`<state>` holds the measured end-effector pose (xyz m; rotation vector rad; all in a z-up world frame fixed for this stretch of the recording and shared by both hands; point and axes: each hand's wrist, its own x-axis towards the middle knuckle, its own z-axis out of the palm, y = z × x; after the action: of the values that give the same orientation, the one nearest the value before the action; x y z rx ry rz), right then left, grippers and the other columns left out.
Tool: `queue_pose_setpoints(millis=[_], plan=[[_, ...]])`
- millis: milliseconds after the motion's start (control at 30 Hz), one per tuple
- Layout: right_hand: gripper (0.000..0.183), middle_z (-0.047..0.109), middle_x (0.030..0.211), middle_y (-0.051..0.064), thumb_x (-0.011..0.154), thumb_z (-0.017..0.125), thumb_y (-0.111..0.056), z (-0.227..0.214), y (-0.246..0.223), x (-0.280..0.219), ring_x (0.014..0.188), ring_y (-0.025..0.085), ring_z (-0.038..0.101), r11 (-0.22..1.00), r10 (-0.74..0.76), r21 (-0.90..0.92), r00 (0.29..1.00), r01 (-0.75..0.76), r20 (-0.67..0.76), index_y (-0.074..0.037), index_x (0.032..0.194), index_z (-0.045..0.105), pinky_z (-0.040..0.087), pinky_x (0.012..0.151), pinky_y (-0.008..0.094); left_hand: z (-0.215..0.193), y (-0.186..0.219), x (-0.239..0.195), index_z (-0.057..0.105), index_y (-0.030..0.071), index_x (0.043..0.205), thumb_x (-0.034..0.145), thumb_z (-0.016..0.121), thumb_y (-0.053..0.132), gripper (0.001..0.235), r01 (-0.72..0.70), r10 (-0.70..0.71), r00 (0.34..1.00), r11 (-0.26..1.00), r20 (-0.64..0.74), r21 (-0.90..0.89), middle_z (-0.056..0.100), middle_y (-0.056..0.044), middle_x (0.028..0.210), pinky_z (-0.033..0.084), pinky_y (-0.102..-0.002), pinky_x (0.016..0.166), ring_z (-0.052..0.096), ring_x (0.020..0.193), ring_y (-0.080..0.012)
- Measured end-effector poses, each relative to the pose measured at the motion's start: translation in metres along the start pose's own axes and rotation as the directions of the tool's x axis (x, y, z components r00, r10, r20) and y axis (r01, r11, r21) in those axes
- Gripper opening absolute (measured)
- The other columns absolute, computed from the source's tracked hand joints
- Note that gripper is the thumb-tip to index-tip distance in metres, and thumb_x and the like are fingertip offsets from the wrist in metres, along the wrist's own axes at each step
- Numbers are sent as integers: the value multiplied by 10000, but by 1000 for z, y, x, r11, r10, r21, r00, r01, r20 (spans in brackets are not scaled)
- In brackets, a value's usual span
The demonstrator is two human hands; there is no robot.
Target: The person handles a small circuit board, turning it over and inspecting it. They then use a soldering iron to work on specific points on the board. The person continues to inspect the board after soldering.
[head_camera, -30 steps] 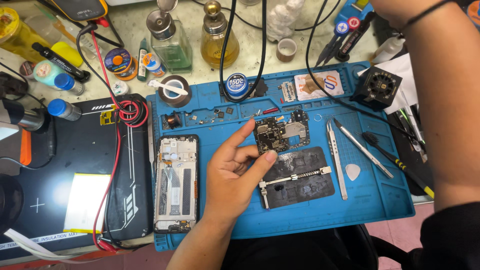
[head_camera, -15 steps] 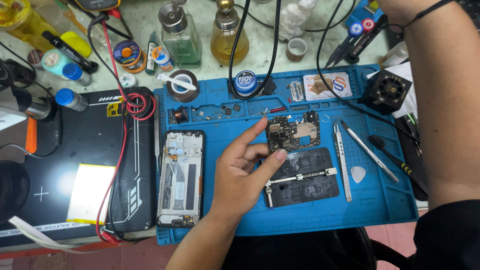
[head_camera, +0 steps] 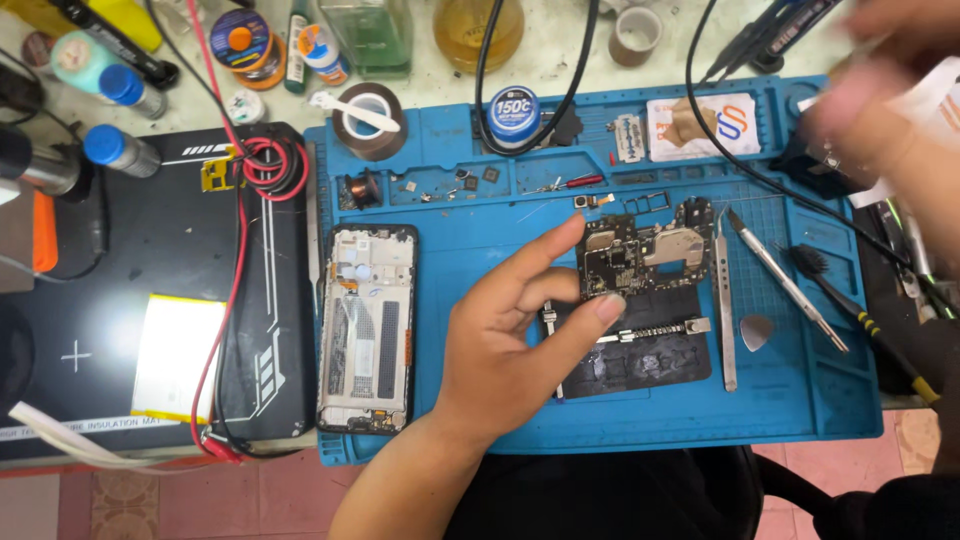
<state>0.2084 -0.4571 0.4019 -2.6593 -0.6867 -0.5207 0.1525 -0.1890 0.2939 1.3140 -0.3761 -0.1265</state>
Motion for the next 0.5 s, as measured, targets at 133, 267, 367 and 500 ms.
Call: queue_pose_setpoints(millis=[133,267,367,500], plan=[[776,656,1193,237,603,892,-282,11,-40,-30,1110,357,667,992,-58,117,997,52,53,46,1246,609,542,952,415,-1,-2,-6,465,-16,1541,1023,765,-68,601,-87,86,993,996,75,11,764,-76,1063,505,-216,1043,663,1055,-52],[827,655,1182,210,605,924,-297,24,-53,-40,1065,301,689,967,-44,254,998,34,34,18,1293,590,571,912,359,-3,-1,-10,438,-11,1562,1018,758,-79,634,-1,13,993,995,117,-98,769,-97,1090,516,-236,1049,691,1089,-78],[818,659,1176,210,618,930,-279,27,-48,-41,1036,285,702,966,-56,254,998,49,20,17,1299,585,588,874,347,-5,3,-10,418,3,1579,1020,761,-72,661,22,-5,988,994,152,-108,769,-102,1088,509,-235,1060,696,1104,-88],[828,658,1150,242,611,931,-294,31,-39,-50,980,301,709,969,-102,227,995,96,13,39,1277,570,596,816,358,-5,7,-10,414,28,1587,1027,770,-45,668,36,-16,984,993,180,-108,770,-97,1093,534,-227,1026,708,1085,-80]])
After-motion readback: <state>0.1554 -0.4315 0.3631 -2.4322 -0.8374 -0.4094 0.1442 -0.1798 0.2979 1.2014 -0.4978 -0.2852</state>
